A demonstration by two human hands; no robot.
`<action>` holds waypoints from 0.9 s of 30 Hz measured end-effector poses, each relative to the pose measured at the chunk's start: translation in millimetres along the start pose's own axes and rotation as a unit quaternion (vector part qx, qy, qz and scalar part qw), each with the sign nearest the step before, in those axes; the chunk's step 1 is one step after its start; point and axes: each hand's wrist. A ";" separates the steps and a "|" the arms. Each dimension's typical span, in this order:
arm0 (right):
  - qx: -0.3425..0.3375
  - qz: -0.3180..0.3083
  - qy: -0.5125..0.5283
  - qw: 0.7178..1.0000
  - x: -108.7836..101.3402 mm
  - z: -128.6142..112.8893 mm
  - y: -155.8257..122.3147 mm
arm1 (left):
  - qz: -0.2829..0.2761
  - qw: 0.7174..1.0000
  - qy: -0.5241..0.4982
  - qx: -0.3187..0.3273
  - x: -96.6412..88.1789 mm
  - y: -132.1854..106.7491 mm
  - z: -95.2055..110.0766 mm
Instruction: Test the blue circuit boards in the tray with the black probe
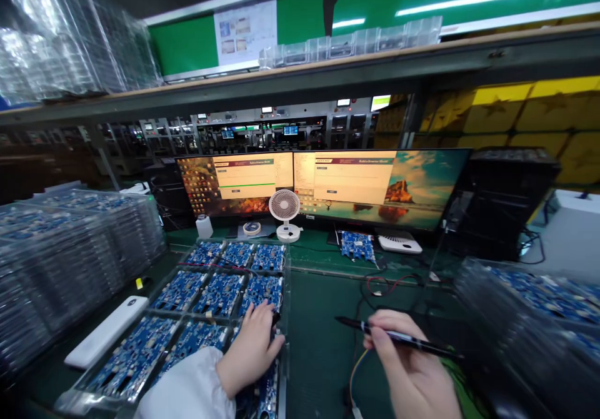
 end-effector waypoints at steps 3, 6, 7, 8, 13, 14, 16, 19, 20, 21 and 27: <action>0.009 -0.057 0.047 0.997 26.2 -3.9 4.5 | -0.017 1.000 -0.010 -0.006 3.5 2.2 -8.3; 0.039 -0.099 0.076 0.991 53.3 8.3 8.7 | -0.021 1.000 -0.017 -0.013 5.1 2.6 -12.4; 0.054 -0.115 0.074 0.989 63.0 14.1 10.1 | -0.023 0.999 -0.018 -0.014 6.0 2.6 -12.9; 0.071 -0.128 0.072 0.987 73.1 20.2 11.5 | -0.027 0.999 -0.018 -0.013 7.3 2.7 -13.3; 0.107 -0.163 0.101 0.976 125.8 48.8 17.2 | -0.030 0.999 -0.028 -0.001 16.6 3.4 -17.1; 0.110 -0.170 0.107 0.973 135.6 54.3 17.6 | -0.027 0.999 -0.033 -0.001 17.9 3.6 -18.3; 0.118 -0.185 0.122 0.968 153.5 64.9 17.3 | -0.023 0.999 -0.041 -0.002 19.1 4.2 -20.3; 0.131 -0.202 0.143 0.960 174.6 77.1 15.0 | -0.030 0.998 -0.055 -0.005 18.2 5.3 -21.2; 0.134 -0.206 0.147 0.958 180.1 79.6 14.2 | -0.032 0.998 -0.060 -0.005 17.6 5.6 -20.9; 0.137 -0.209 0.148 0.957 184.8 81.5 13.8 | -0.033 0.997 -0.066 -0.005 17.1 5.9 -20.5; 0.138 -0.219 0.135 0.956 201.7 87.2 14.8 | -0.042 0.996 -0.079 -0.020 16.6 6.4 -19.1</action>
Point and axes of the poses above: each hand's wrist, its own y-axis towards the middle knuckle, its own x-axis out of the palm, z = x × y, and after that the axes turned 3 degrees about y, right-handed
